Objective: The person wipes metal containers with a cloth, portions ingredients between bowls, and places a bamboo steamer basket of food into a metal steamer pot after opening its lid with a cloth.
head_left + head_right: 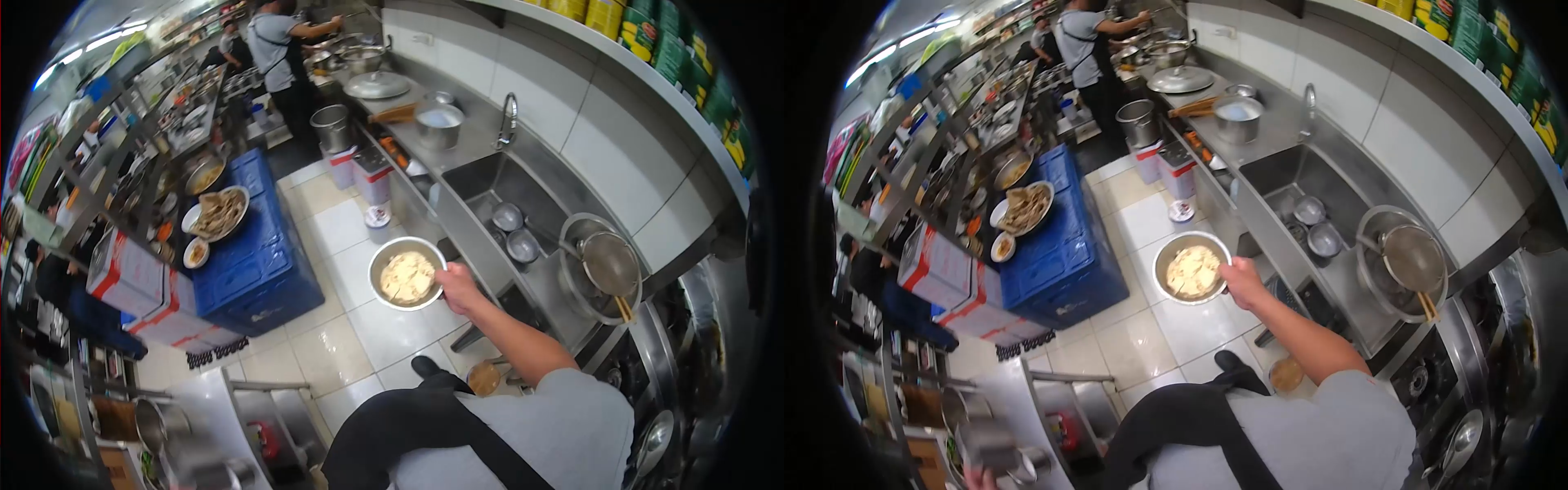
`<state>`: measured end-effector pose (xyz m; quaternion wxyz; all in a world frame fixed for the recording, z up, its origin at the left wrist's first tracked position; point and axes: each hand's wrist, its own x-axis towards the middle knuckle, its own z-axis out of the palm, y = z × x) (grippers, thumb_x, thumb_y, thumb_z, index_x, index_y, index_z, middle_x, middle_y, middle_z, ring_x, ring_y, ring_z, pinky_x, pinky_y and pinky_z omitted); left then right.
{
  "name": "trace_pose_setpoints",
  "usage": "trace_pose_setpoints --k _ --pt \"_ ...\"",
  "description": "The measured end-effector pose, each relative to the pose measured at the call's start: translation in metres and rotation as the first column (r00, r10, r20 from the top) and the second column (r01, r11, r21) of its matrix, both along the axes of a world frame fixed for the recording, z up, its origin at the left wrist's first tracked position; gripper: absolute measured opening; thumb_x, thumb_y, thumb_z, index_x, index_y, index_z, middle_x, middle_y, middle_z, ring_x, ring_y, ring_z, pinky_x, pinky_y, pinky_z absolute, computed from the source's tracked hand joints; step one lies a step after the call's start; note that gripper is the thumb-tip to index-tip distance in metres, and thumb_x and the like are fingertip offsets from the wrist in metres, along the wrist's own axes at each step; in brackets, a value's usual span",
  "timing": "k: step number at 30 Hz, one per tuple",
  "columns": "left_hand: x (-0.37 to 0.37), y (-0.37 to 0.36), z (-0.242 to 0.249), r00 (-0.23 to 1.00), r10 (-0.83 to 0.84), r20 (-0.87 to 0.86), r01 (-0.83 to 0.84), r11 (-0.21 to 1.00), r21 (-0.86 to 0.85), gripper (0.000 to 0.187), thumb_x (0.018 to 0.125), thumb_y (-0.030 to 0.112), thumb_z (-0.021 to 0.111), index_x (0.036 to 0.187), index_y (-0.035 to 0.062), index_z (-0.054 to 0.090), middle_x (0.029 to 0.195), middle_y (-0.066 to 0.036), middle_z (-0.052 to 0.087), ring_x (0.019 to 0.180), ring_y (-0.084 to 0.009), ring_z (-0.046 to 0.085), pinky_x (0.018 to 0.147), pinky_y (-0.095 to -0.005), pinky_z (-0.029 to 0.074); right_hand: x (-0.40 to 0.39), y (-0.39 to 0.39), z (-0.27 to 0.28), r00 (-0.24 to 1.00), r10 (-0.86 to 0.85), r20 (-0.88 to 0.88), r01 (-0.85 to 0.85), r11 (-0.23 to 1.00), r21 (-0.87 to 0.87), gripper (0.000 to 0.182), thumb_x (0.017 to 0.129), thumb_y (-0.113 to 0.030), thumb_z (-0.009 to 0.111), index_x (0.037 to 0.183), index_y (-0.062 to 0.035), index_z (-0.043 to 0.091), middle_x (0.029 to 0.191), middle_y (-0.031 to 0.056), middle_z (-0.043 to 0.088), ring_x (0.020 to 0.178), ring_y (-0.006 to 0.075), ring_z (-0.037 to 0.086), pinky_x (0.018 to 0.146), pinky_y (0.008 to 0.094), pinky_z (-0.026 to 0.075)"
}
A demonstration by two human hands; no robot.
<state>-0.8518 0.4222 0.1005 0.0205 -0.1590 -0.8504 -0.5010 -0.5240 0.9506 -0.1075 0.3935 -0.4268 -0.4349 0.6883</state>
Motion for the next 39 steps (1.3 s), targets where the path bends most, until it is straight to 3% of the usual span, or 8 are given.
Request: trace_pose_setpoints --k 3,4,7,12,14,16,23,39 --pt "0.012 0.245 -0.042 0.776 -0.63 0.024 0.626 0.766 -0.145 0.034 0.069 0.013 0.082 0.089 0.0009 0.058 0.101 -0.004 0.059 0.098 -0.0173 0.058 0.085 -0.0325 0.046 0.053 0.064 0.037 0.95 -0.313 -0.004 0.312 0.947 0.07 0.013 0.086 -0.01 0.058 0.091 0.0003 0.064 0.076 0.006 0.066 0.056 0.0114 0.059 0.045 0.0264 0.045" --pt "0.036 0.318 -0.051 0.666 -0.733 -0.143 0.716 0.681 -0.153 0.037 0.065 0.015 0.084 0.085 -0.0002 0.056 0.111 -0.01 0.059 0.103 -0.0238 0.059 0.089 -0.0349 0.046 0.07 0.077 0.062 0.948 -0.318 -0.004 0.316 0.939 0.132 0.012 0.086 -0.01 0.059 0.089 0.0001 0.064 0.073 0.0055 0.066 0.054 0.0106 0.058 0.045 0.0254 0.045" --pt "0.109 0.494 -0.068 0.302 -0.871 -0.388 0.895 0.399 -0.199 0.04 0.063 0.021 0.089 0.087 0.0003 0.065 0.137 -0.023 0.053 0.122 -0.0395 0.055 0.098 -0.04 0.047 0.113 0.104 0.136 0.915 -0.4 -0.047 0.397 0.875 0.275 0.011 0.085 -0.01 0.059 0.08 -0.0002 0.062 0.067 0.0046 0.063 0.051 0.0075 0.055 0.043 0.0226 0.042" --pt "0.217 0.653 -0.103 0.069 -0.898 -0.435 0.972 0.159 -0.172 0.043 0.064 0.027 0.09 0.078 0.0062 0.055 0.144 -0.024 0.046 0.123 -0.0423 0.054 0.095 -0.0422 0.05 0.182 0.149 0.195 0.828 -0.561 0.0 0.509 0.752 0.418 0.017 0.082 -0.011 0.06 0.069 0.0002 0.058 0.062 0.0042 0.06 0.05 0.0087 0.052 0.042 0.0278 0.039" --pt "0.256 0.692 -0.111 0.014 -0.91 -0.415 0.979 0.097 -0.179 0.043 0.064 0.028 0.09 0.078 0.0062 0.056 0.144 -0.024 0.046 0.122 -0.0418 0.055 0.095 -0.0421 0.05 0.203 0.168 0.196 0.755 -0.655 0.035 0.57 0.681 0.46 0.02 0.08 -0.011 0.06 0.065 0.001 0.056 0.058 0.0055 0.058 0.049 0.0093 0.051 0.042 0.0306 0.039" --pt "0.283 0.715 -0.12 -0.027 -0.919 -0.394 0.983 0.047 -0.179 0.044 0.064 0.029 0.09 0.079 0.0063 0.056 0.144 -0.025 0.046 0.122 -0.0413 0.055 0.094 -0.0419 0.051 0.214 0.18 0.19 0.472 -0.753 0.459 0.228 0.607 0.761 0.022 0.077 -0.014 0.06 0.065 0.0036 0.055 0.056 0.0167 0.055 0.047 0.0208 0.054 0.046 0.0392 0.041" --pt "0.342 0.778 -0.138 -0.124 -0.906 -0.404 0.984 -0.058 -0.17 0.045 0.063 0.031 0.089 0.08 0.0037 0.058 0.131 -0.018 0.056 0.105 -0.0363 0.062 0.083 -0.0416 0.053 0.206 0.22 0.144 0.207 -0.748 0.63 0.055 0.652 0.756 0.026 0.078 -0.021 0.058 0.065 0.0012 0.059 0.069 0.0256 0.059 0.065 0.0437 0.06 0.059 0.0497 0.047" --pt "0.365 0.834 -0.188 -0.287 -0.896 -0.338 0.958 -0.268 -0.102 0.047 0.059 0.031 0.09 0.089 0.005 0.065 0.133 -0.017 0.056 0.102 -0.0349 0.065 0.082 -0.0424 0.055 0.202 0.235 0.108 -0.084 -0.72 0.689 -0.278 0.681 0.677 0.017 0.081 -0.019 0.063 0.07 -0.0066 0.061 0.066 0.0137 0.064 0.064 0.0328 0.065 0.061 0.0451 0.052"
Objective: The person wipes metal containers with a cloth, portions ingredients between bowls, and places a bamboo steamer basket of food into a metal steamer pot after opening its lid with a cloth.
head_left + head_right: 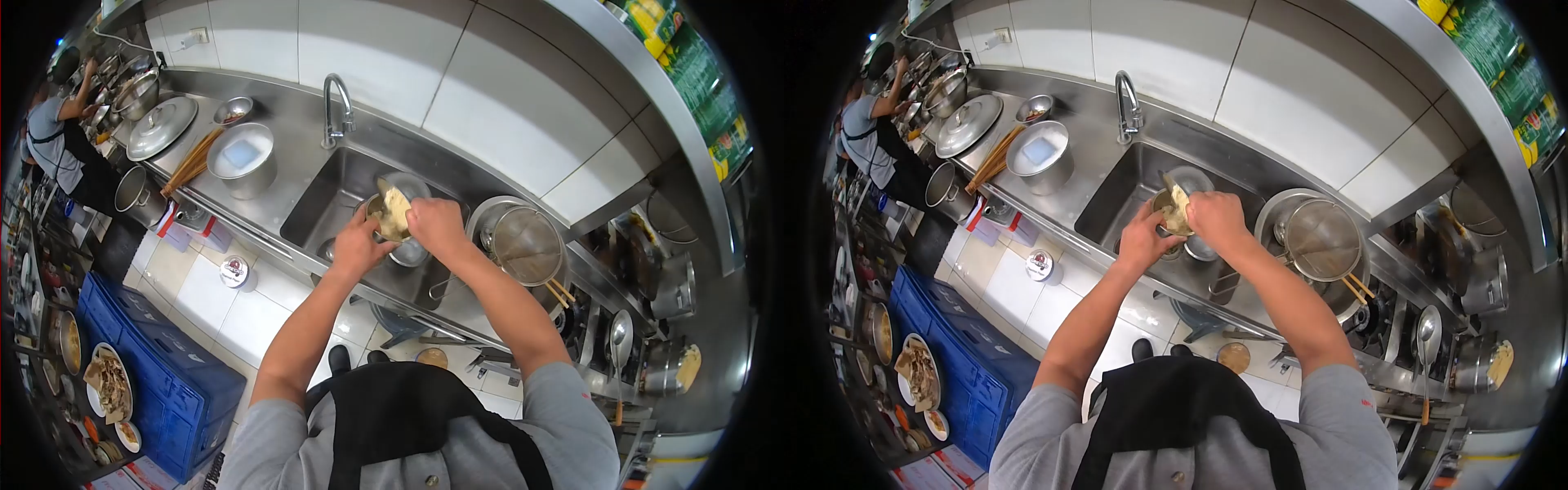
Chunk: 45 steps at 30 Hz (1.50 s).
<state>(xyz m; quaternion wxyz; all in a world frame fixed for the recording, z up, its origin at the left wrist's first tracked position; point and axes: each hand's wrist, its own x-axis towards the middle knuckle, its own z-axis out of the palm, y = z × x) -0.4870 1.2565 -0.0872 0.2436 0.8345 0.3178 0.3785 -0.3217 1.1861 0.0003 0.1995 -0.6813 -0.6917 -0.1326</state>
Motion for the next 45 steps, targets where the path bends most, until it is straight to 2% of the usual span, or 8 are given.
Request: trace_pose_setpoints --k 21,27,28,30,31,33,36,45 --pt "-0.013 -0.015 0.01 0.995 -0.01 -0.094 -0.004 0.989 -0.146 0.048 0.063 0.037 0.087 0.094 0.0058 0.069 0.141 -0.019 0.051 0.114 -0.036 0.06 0.092 -0.0443 0.052 -0.004 -0.017 0.001 0.98 0.155 0.129 -0.165 0.983 0.077 0.016 0.077 -0.012 0.065 0.064 -0.0082 0.055 0.061 0.0117 0.06 0.06 0.0314 0.062 0.058 0.0424 0.049" --pt "-0.014 -0.009 0.009 0.995 0.023 -0.102 -0.037 0.99 -0.134 0.047 0.064 0.037 0.087 0.093 0.006 0.068 0.142 -0.019 0.05 0.115 -0.0353 0.06 0.091 -0.0435 0.053 -0.002 -0.006 -0.005 0.99 0.139 -0.02 -0.136 0.984 0.119 0.021 0.076 -0.013 0.064 0.062 -0.0032 0.053 0.058 0.016 0.056 0.057 0.0366 0.059 0.055 0.046 0.047" --pt "-0.017 -0.008 0.008 0.994 0.044 -0.096 -0.054 0.993 -0.106 0.048 0.063 0.038 0.088 0.093 0.0062 0.067 0.14 -0.019 0.051 0.113 -0.0359 0.061 0.09 -0.0432 0.053 0.004 0.002 -0.008 0.986 -0.016 -0.164 0.039 0.99 0.139 0.023 0.076 -0.014 0.063 0.062 0.0006 0.052 0.059 0.0194 0.055 0.056 0.0385 0.056 0.054 0.0464 0.045" --pt "-0.025 -0.009 0.005 0.993 0.06 -0.099 -0.069 0.994 -0.087 0.05 0.062 0.039 0.088 0.092 0.0065 0.066 0.139 -0.019 0.053 0.111 -0.0366 0.061 0.089 -0.043 0.053 0.024 0.011 -0.013 0.856 -0.18 -0.485 0.243 0.968 0.069 0.03 0.075 -0.018 0.06 0.065 0.0084 0.051 0.062 0.0278 0.05 0.052 0.0403 0.051 0.055 0.0475 0.041" --pt "-0.03 -0.01 0.008 0.992 0.053 -0.111 -0.067 0.99 -0.126 0.049 0.062 0.039 0.088 0.091 0.0064 0.065 0.14 -0.02 0.051 0.113 -0.0365 0.06 0.091 -0.0425 0.052 0.041 0.017 -0.016 0.836 -0.175 -0.52 0.217 0.976 0.022 0.024 0.08 -0.017 0.06 0.07 0.0057 0.058 0.061 0.0217 0.056 0.05 0.028 0.053 0.052 0.0422 0.043" --pt "-0.038 -0.012 0.008 0.991 0.047 -0.124 -0.067 0.984 -0.162 0.049 0.063 0.038 0.088 0.091 0.0063 0.064 0.141 -0.021 0.05 0.115 -0.0363 0.059 0.093 -0.042 0.052 0.055 0.028 -0.015 0.273 -0.329 -0.904 0.199 0.939 -0.282 0.018 0.085 -0.015 0.059 0.08 0.002 0.063 0.066 0.01 0.062 0.052 0.0164 0.054 0.049 0.0331 0.045" --pt "-0.05 -0.011 0.006 0.99 0.083 -0.111 -0.098 0.986 -0.134 0.047 0.064 0.037 0.088 0.089 0.0061 0.063 0.142 -0.022 0.049 0.117 -0.036 0.058 0.095 -0.0413 0.051 0.071 0.033 -0.027 0.186 -0.355 -0.916 0.171 0.93 -0.326 0.016 0.086 -0.015 0.059 0.082 -0.0012 0.066 0.068 0.0009 0.061 0.053 0.0105 0.055 0.048 0.0272 0.046" --pt "-0.056 -0.006 -0.015 0.984 0.143 -0.102 -0.147 0.989 -0.034 0.045 0.063 0.032 0.089 0.088 0.0052 0.064 0.144 -0.022 0.047 0.116 -0.0367 0.06 0.091 -0.0423 0.053 0.057 0.038 -0.009 0.535 -0.36 -0.764 0.169 0.932 -0.32 0.018 0.082 -0.012 0.059 0.071 0.0024 0.06 0.065 0.0072 0.059 0.05 0.0154 0.055 0.043 0.0299 0.046"
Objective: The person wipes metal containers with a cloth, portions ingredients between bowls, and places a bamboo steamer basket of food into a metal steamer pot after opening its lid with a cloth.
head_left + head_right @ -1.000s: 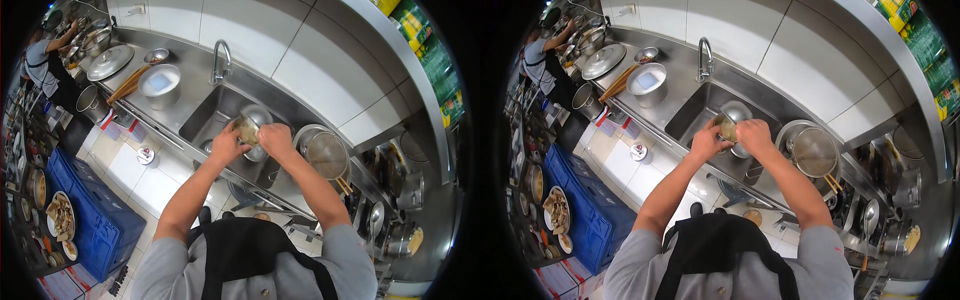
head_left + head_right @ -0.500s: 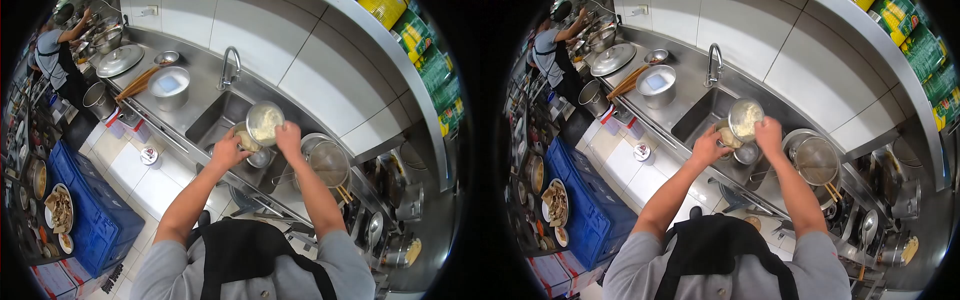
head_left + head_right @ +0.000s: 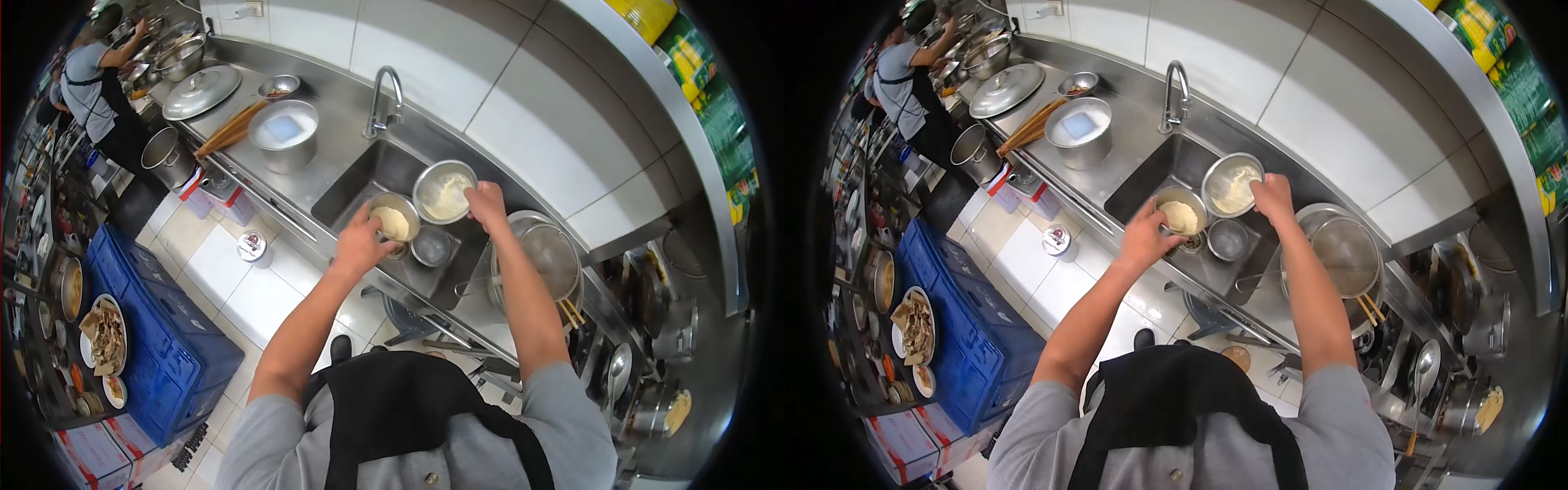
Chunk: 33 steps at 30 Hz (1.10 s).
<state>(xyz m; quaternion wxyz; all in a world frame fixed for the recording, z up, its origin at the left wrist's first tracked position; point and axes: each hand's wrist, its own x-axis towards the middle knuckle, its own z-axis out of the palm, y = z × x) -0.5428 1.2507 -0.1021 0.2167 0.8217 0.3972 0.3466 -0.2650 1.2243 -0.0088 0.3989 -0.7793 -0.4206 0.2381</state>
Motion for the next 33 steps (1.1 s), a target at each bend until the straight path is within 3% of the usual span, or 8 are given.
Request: trace_pose_setpoints --k 5,9,12,16,18,26,30,33 --pt "-0.04 -0.012 0.028 0.995 0.056 0.083 -0.051 0.997 -0.063 0.041 0.063 0.027 0.089 0.085 0.0047 0.062 0.143 -0.026 0.047 0.122 -0.0383 0.055 0.095 -0.0419 0.051 0.036 0.013 -0.054 0.997 -0.047 -0.067 0.037 0.989 -0.14 0.021 0.083 -0.013 0.058 0.077 0.0072 0.061 0.072 0.013 0.063 0.053 0.0208 0.061 0.046 0.0325 0.052" --pt "-0.085 -0.049 0.055 0.988 0.139 0.073 -0.132 0.988 -0.083 0.043 0.064 0.026 0.09 0.08 0.0059 0.056 0.146 -0.021 0.047 0.128 -0.0386 0.052 0.101 -0.0407 0.047 0.041 0.02 -0.072 0.945 0.25 0.211 -0.088 0.815 -0.572 0.043 0.085 -0.028 0.065 0.091 0.0147 0.063 0.089 0.0211 0.066 0.057 0.03 0.068 0.045 0.0364 0.056" --pt "-0.122 -0.085 0.045 0.973 0.134 0.187 -0.143 0.989 0.034 0.043 0.064 0.031 0.091 0.086 0.0086 0.061 0.143 -0.023 0.048 0.124 -0.0393 0.055 0.097 -0.0408 0.051 0.04 0.062 -0.081 0.895 0.382 0.228 -0.212 0.817 -0.536 0.044 0.087 -0.037 0.063 0.088 0.0068 0.065 0.088 0.0175 0.065 0.064 0.0262 0.063 0.054 0.0392 0.057" --pt "-0.162 -0.179 0.02 0.896 0.418 0.147 -0.397 0.905 -0.153 0.049 0.065 0.041 0.088 0.092 0.0073 0.065 0.139 -0.022 0.051 0.12 -0.0384 0.056 0.101 -0.0402 0.047 0.009 0.17 -0.106 0.151 0.731 0.665 -0.576 0.612 -0.542 0.046 0.089 -0.039 0.059 0.105 0.0042 0.065 0.106 0.0287 0.063 0.102 0.0451 0.06 0.087 0.0499 0.048" --pt "-0.169 -0.248 0.007 0.819 0.555 0.146 -0.544 0.832 -0.112 0.044 0.063 0.034 0.09 0.088 0.0076 0.065 0.138 -0.019 0.053 0.118 -0.0345 0.057 0.098 -0.0394 0.048 -0.078 0.167 -0.07 0.181 0.729 0.66 -0.725 0.552 -0.411 0.035 0.088 -0.029 0.06 0.098 0.0042 0.064 0.105 0.0284 0.062 0.102 0.046 0.057 0.088 0.051 0.046" --pt "-0.095 -0.569 -0.014 0.047 0.997 0.064 -0.889 0.071 -0.453 0.044 0.069 0.037 0.085 0.081 0.0044 0.058 0.137 -0.015 0.053 0.122 -0.0337 0.053 0.1 -0.0385 0.045 -0.389 -0.003 -0.076 -0.354 0.648 0.674 -0.935 -0.273 -0.228 0.028 0.085 -0.024 0.057 0.081 0.0032 0.059 0.081 0.0264 0.061 0.078 0.0435 0.06 0.071 0.0485 0.048" --pt "-0.039 -0.701 -0.013 -0.346 0.936 -0.062 -0.825 -0.335 -0.455 0.047 0.068 0.041 0.086 0.081 0.0052 0.059 0.131 -0.014 0.057 0.121 -0.0332 0.054 0.1 -0.037 0.045 -0.458 -0.153 -0.229 -0.565 0.586 0.58 -0.743 -0.668 -0.049 0.029 0.087 -0.022 0.057 0.077 0.0054 0.061 0.068 0.0243 0.06 0.063 0.0318 0.061 0.058 0.0455 0.046" --pt "-0.01 -0.784 -0.011 -0.535 0.826 -0.175 -0.673 -0.543 -0.502 0.047 0.067 0.041 0.087 0.08 0.0057 0.059 0.126 -0.014 0.06 0.116 -0.0334 0.056 0.097 -0.038 0.046 -0.445 -0.334 -0.203 -0.773 0.583 -0.25 -0.471 -0.792 -0.388 0.019 0.087 -0.017 0.06 0.081 0.0008 0.064 0.07 0.0044 0.059 0.057 0.0153 0.058 0.056 0.0334 0.057"
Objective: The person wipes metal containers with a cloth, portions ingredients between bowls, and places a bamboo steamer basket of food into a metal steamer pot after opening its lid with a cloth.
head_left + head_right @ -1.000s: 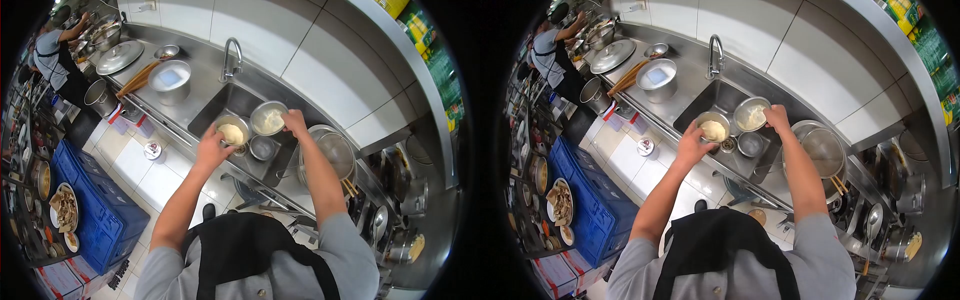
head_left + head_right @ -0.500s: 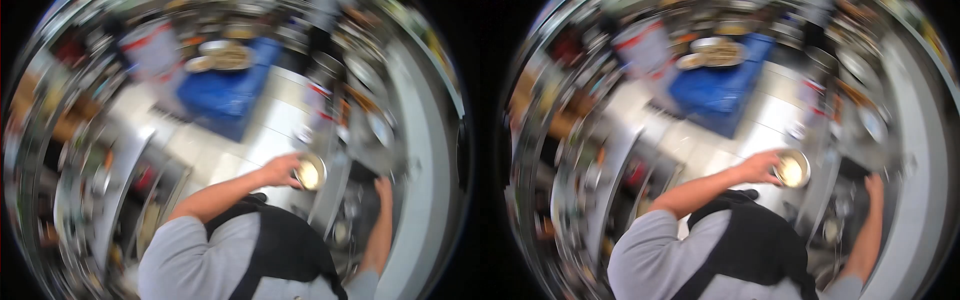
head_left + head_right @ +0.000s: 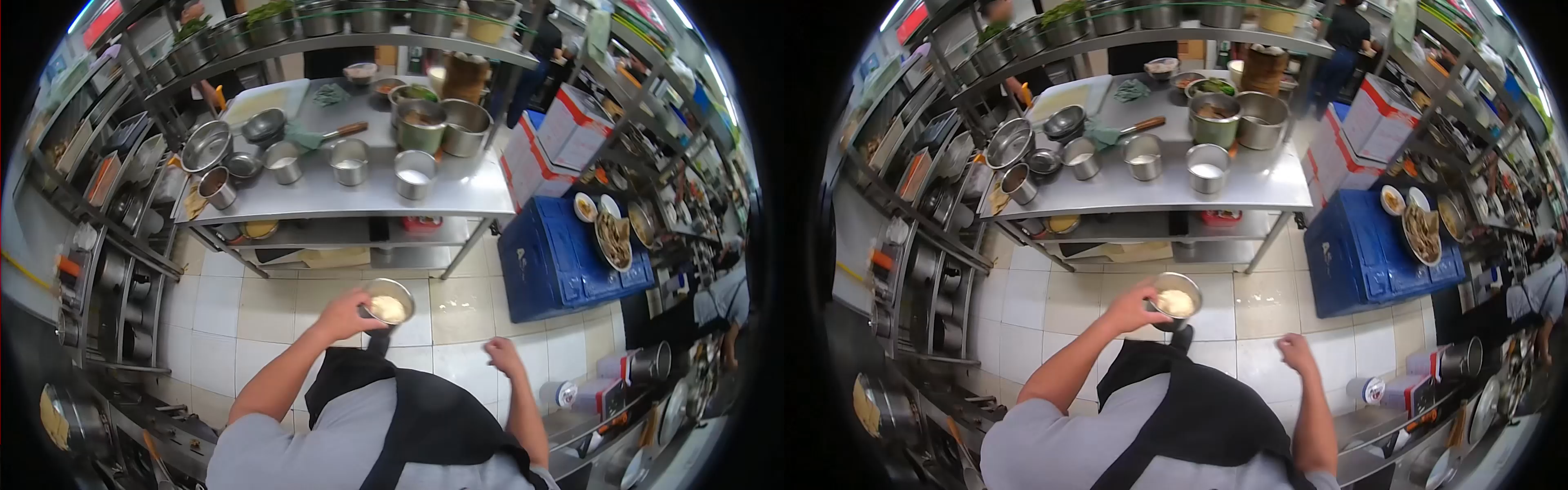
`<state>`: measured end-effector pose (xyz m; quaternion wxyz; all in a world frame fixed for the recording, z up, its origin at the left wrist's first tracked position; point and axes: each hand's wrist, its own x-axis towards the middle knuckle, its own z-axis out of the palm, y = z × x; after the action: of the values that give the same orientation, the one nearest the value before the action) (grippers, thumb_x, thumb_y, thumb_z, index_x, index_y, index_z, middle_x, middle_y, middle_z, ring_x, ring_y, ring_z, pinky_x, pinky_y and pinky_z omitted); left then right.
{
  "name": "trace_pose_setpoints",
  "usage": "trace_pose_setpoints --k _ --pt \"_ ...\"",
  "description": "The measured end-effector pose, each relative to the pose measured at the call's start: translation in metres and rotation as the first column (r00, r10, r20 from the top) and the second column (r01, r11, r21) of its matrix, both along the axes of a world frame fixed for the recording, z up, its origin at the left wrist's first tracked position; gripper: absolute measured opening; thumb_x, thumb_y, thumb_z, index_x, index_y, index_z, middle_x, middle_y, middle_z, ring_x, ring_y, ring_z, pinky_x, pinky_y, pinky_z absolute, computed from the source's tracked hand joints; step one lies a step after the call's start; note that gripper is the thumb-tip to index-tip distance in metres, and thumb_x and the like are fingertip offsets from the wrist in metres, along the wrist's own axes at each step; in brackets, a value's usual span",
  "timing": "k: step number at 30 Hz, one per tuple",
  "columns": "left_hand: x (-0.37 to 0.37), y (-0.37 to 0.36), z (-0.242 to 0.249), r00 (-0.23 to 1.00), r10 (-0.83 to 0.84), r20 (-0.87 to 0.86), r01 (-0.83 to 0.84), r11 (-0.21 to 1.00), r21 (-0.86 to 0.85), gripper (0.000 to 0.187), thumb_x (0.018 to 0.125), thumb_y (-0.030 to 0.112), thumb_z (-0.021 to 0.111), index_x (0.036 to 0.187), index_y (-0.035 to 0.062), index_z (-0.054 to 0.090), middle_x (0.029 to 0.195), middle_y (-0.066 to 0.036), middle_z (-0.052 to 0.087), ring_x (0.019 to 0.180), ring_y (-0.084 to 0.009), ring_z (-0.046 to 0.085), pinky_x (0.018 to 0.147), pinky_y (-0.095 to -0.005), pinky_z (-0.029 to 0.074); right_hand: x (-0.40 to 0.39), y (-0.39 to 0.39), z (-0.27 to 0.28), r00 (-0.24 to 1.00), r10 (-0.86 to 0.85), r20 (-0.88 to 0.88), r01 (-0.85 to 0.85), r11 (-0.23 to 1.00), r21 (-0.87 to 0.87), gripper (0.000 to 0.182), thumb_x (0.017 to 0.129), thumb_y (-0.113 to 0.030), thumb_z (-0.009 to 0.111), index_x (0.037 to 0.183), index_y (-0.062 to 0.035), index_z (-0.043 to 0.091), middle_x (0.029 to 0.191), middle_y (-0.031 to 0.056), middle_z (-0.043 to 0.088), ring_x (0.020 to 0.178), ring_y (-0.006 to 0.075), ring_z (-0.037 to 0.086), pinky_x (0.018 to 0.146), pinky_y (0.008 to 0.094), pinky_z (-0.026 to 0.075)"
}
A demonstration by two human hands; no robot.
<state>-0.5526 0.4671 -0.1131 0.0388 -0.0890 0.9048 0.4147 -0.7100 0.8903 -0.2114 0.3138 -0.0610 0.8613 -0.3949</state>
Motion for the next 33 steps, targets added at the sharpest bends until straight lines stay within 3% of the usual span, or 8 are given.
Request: trace_pose_setpoints --k 4,11,15,21,23,25,28,33 --pt "-0.001 -0.098 0.015 0.896 0.265 -0.357 -0.326 0.938 -0.122 0.045 0.064 0.034 0.089 0.079 0.0061 0.057 0.121 -0.014 0.061 0.105 -0.0335 0.057 0.089 -0.0385 0.047 -0.041 -0.162 0.029 0.987 0.16 -0.004 -0.159 0.982 -0.1 0.024 0.091 -0.021 0.062 0.086 0.0023 0.064 0.072 0.0047 0.059 0.064 0.0155 0.06 0.06 0.0347 0.057" --pt "-0.066 -0.216 0.019 0.7 0.48 -0.528 -0.576 0.817 -0.019 0.04 0.064 0.02 0.088 0.078 0.0043 0.054 0.136 -0.015 0.056 0.112 -0.0317 0.054 0.092 -0.0373 0.047 -0.213 -0.344 0.105 0.881 -0.473 -0.014 0.41 0.777 -0.478 0.043 0.094 -0.036 0.059 0.122 -0.0036 0.054 0.11 0.0101 0.056 0.095 0.0225 0.058 0.069 0.0422 0.059" --pt "-0.096 -0.259 0.007 0.762 0.5 -0.411 -0.552 0.834 -0.011 0.04 0.065 0.021 0.087 0.079 0.0055 0.054 0.141 -0.017 0.051 0.118 -0.0333 0.052 0.097 -0.0393 0.046 -0.253 -0.38 0.092 0.957 -0.288 -0.025 0.255 0.881 -0.4 0.039 0.091 -0.022 0.057 0.123 0.0002 0.051 0.113 0.0148 0.058 0.096 0.0253 0.062 0.065 0.0405 0.06" --pt "-0.112 -0.298 0.003 0.838 0.418 -0.35 -0.472 0.878 -0.084 0.042 0.069 0.027 0.085 0.093 0.0062 0.058 0.141 -0.021 0.049 0.133 -0.0364 0.043 0.108 -0.0429 0.039 -0.215 -0.408 0.06 0.751 -0.05 -0.658 -0.199 0.934 -0.298 0.033 0.077 0.002 0.056 0.11 0.0042 0.053 0.081 0.0193 0.063 0.055 0.024 0.064 0.044 0.035 0.053" --pt "-0.114 -0.306 0.015 0.914 0.379 -0.145 -0.373 0.925 0.064 0.046 0.071 0.029 0.084 0.103 0.0073 0.059 0.142 -0.023 0.047 0.138 -0.0367 0.039 0.111 -0.0428 0.036 -0.187 -0.428 0.085 0.927 -0.005 -0.375 -0.134 0.93 -0.341 0.035 0.075 0.002 0.056 0.11 0.0021 0.054 0.078 0.0179 0.063 0.055 0.0227 0.063 0.049 0.0349 0.052" --pt "-0.119 -0.309 0.026 0.885 0.422 -0.195 -0.426 0.904 0.023 0.047 0.073 0.028 0.082 0.109 0.0069 0.059 0.139 -0.023 0.049 0.133 -0.0379 0.043 0.109 -0.0442 0.038 -0.179 -0.445 0.083 0.863 0.095 -0.496 -0.226 0.951 -0.21 0.044 0.076 0.0 0.054 0.12 -0.0023 0.05 0.077 0.0184 0.063 0.062 0.0257 0.065 0.061 0.0369 0.052" --pt "-0.136 -0.321 0.045 0.814 0.286 -0.505 -0.515 0.758 -0.4 0.044 0.078 0.021 0.075 0.117 0.006 0.058 0.128 -0.02 0.055 0.118 -0.0366 0.051 0.102 -0.0468 0.041 -0.166 -0.468 0.122 0.923 0.126 -0.364 -0.214 0.953 -0.214 0.057 0.077 -0.002 0.052 0.134 -0.0058 0.044 0.08 0.0213 0.063 0.069 0.031 0.065 0.069 0.0417 0.052" --pt "-0.189 -0.342 0.065 0.962 0.08 -0.261 -0.225 0.775 -0.59 0.06 0.082 0.015 0.069 0.138 0.0103 0.049 0.119 -0.017 0.059 0.115 -0.0361 0.052 0.105 -0.0455 0.038 -0.184 -0.494 0.136 0.89 0.333 -0.312 -0.399 0.899 -0.178 0.075 0.078 -0.003 0.049 0.151 -0.0101 0.031 0.094 0.0255 0.064 0.077 0.0363 0.065 0.078 0.0428 0.051"
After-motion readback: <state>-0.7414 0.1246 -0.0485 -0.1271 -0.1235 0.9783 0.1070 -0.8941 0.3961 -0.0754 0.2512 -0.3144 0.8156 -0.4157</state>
